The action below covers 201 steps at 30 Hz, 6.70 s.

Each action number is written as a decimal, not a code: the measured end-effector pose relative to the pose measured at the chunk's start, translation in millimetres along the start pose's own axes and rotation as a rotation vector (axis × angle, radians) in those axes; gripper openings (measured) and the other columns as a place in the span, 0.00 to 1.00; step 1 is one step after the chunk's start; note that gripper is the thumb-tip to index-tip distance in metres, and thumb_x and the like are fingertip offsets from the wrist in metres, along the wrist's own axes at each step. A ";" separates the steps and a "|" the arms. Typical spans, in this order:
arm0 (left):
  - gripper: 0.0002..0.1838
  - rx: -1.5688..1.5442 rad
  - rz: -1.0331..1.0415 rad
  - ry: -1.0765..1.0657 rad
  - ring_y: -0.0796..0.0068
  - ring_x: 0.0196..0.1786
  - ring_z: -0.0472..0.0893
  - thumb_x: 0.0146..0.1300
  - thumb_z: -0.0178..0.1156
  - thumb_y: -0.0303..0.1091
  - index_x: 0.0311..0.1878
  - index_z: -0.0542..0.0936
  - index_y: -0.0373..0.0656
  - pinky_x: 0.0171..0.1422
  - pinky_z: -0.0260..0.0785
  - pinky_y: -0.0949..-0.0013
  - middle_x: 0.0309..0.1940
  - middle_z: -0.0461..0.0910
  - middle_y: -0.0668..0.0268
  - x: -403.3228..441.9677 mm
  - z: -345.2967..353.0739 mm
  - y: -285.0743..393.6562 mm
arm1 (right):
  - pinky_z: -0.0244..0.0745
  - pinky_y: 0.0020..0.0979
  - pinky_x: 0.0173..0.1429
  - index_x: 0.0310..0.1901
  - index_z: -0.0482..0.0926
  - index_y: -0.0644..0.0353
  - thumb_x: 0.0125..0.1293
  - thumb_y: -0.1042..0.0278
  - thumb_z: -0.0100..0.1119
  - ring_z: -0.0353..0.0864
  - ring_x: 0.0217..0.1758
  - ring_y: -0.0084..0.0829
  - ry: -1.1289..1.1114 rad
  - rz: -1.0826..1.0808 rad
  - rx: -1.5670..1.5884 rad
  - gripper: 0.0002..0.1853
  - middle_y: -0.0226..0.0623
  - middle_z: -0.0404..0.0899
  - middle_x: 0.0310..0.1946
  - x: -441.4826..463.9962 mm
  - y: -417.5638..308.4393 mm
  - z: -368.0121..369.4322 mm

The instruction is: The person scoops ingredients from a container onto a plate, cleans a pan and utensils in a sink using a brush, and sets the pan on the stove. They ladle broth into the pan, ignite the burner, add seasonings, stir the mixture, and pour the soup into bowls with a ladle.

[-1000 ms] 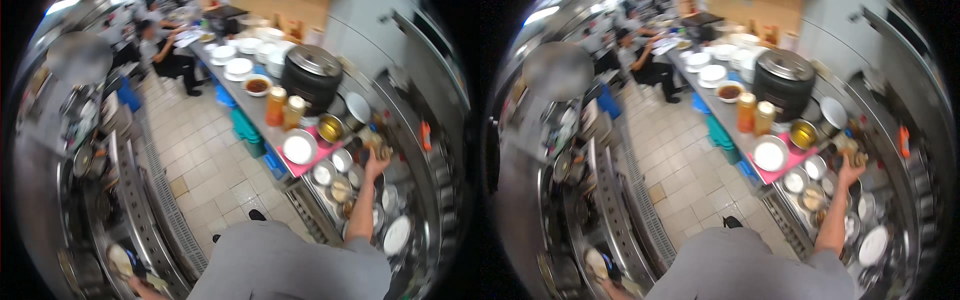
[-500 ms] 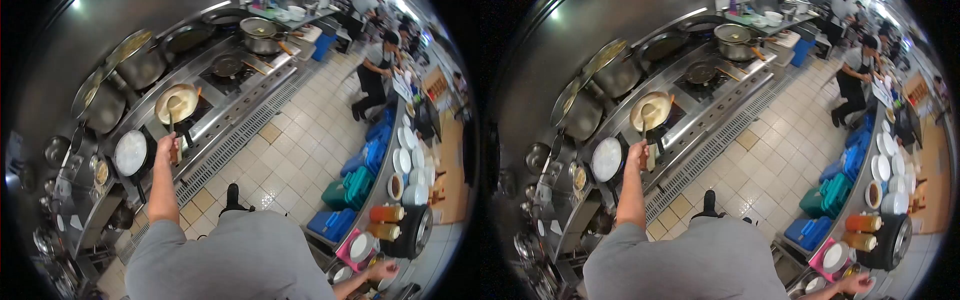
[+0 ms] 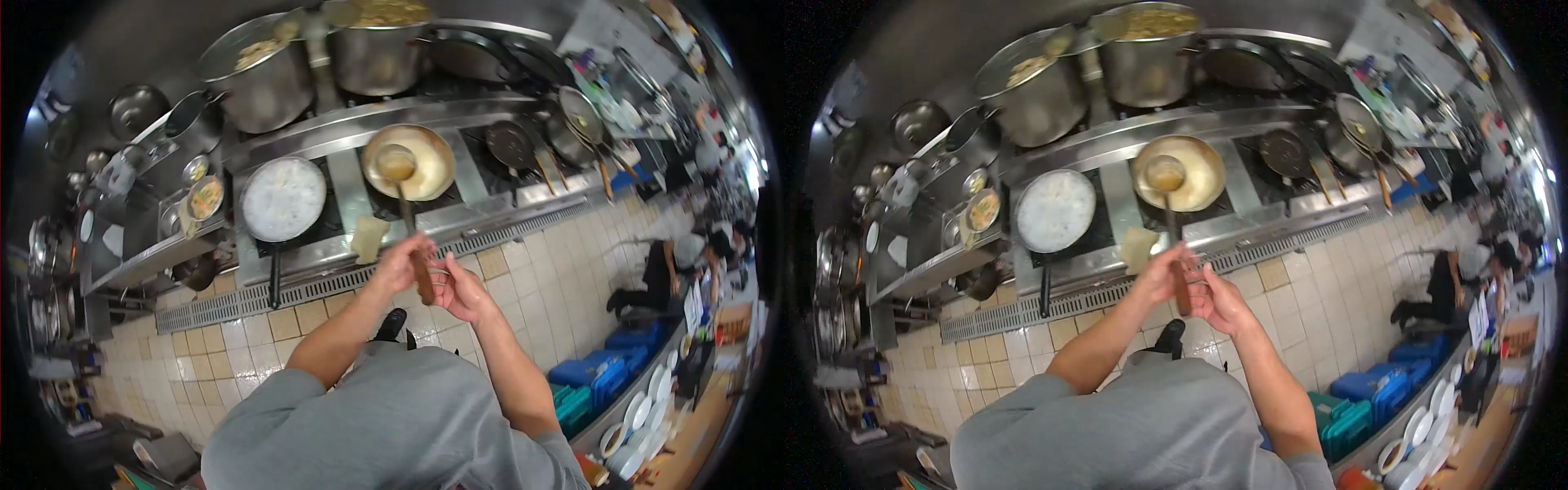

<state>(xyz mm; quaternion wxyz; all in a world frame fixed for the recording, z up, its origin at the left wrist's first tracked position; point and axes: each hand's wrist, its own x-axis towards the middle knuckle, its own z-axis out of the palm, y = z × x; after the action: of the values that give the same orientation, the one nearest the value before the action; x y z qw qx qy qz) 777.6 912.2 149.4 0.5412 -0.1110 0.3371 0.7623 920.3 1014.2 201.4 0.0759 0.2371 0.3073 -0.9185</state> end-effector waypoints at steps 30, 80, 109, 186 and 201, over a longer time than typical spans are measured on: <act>0.14 0.026 -0.203 -0.323 0.76 0.31 0.72 0.79 0.47 0.45 0.41 0.75 0.48 0.36 0.67 0.69 0.31 0.73 0.73 107.8 -67.6 0.6 | 0.69 0.23 0.20 0.27 0.76 0.56 0.71 0.64 0.60 0.71 0.16 0.20 0.141 -0.014 0.345 0.13 0.26 0.76 0.18 41.9 -56.0 5.9; 0.10 0.518 -0.029 0.142 0.81 0.18 0.65 0.74 0.59 0.37 0.48 0.67 0.52 0.17 0.59 0.70 0.23 0.67 0.73 80.1 -55.0 42.3 | 0.75 0.30 0.27 0.58 0.75 0.67 0.66 0.76 0.52 0.75 0.24 0.22 0.446 -0.261 -0.706 0.19 0.35 0.75 0.24 -17.0 -79.5 21.3; 0.09 0.959 -0.156 -0.002 0.83 0.14 0.64 0.72 0.59 0.31 0.49 0.70 0.46 0.16 0.58 0.73 0.20 0.66 0.73 -39.9 5.8 14.7 | 0.74 0.33 0.32 0.59 0.72 0.64 0.70 0.69 0.60 0.79 0.26 0.28 0.597 -0.261 -0.712 0.19 0.36 0.76 0.25 -185.2 -35.8 -35.6; 0.07 1.730 -0.801 -1.199 0.81 0.15 0.66 0.71 0.59 0.30 0.44 0.70 0.45 0.16 0.60 0.72 0.20 0.69 0.71 90.7 612.4 -801.5 | 0.73 0.30 0.24 0.41 0.73 0.60 0.73 0.65 0.56 0.75 0.22 0.22 1.582 -1.105 0.861 0.07 0.30 0.75 0.28 -757.5 37.2 -368.1; 0.07 1.817 -0.657 -1.382 0.81 0.14 0.67 0.71 0.59 0.29 0.40 0.70 0.42 0.15 0.61 0.72 0.19 0.69 0.72 86.0 623.8 -829.6 | 0.76 0.35 0.32 0.49 0.74 0.67 0.70 0.71 0.53 0.79 0.23 0.28 2.020 -0.769 0.480 0.10 0.37 0.77 0.26 -770.4 14.9 -334.9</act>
<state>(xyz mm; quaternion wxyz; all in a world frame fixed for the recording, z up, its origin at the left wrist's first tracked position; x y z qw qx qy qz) 1612.8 1527.3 243.5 0.6585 0.6673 0.3463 -0.0333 1729.7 1198.4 330.9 -0.5483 0.7746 0.0950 -0.3006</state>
